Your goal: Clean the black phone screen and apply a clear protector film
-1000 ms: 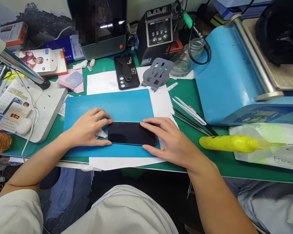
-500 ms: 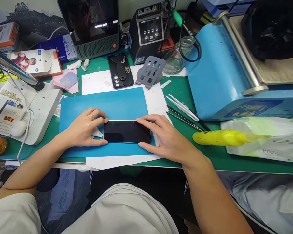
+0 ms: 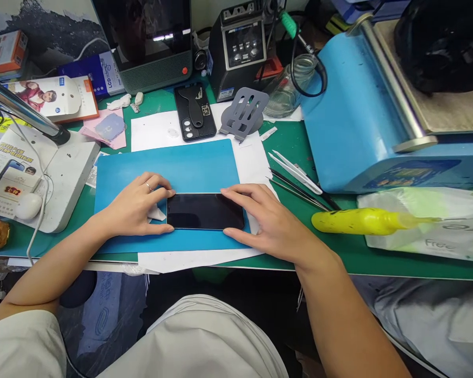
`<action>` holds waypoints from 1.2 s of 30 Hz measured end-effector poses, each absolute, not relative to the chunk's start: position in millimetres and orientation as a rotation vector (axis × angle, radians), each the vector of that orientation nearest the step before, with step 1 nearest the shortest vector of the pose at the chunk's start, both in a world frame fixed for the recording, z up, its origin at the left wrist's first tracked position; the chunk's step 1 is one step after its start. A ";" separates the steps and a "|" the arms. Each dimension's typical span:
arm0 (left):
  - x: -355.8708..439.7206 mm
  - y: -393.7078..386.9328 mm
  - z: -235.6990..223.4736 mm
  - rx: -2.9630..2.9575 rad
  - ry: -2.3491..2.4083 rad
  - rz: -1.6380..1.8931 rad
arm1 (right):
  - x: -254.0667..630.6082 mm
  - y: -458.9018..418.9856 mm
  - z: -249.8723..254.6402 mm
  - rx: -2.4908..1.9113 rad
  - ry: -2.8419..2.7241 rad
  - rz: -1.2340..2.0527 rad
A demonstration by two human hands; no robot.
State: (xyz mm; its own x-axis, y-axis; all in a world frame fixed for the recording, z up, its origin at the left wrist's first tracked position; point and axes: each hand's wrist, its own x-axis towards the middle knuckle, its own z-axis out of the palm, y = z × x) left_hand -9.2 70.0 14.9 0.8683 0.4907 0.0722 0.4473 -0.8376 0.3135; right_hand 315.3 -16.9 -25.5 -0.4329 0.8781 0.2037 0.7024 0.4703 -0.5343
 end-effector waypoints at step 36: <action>-11.4 73.8 17.6 2.737 0.694 0.218 | 313.4 -16.7 -26.4 -1.288 -2.301 0.530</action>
State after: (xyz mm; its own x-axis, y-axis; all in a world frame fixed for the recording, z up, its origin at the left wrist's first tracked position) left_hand -11.4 73.8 17.6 0.8713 0.4857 0.0708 0.4387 -0.8353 0.3315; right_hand 313.4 -16.7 -26.4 -0.4642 0.8642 0.1943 0.6922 0.4908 -0.5291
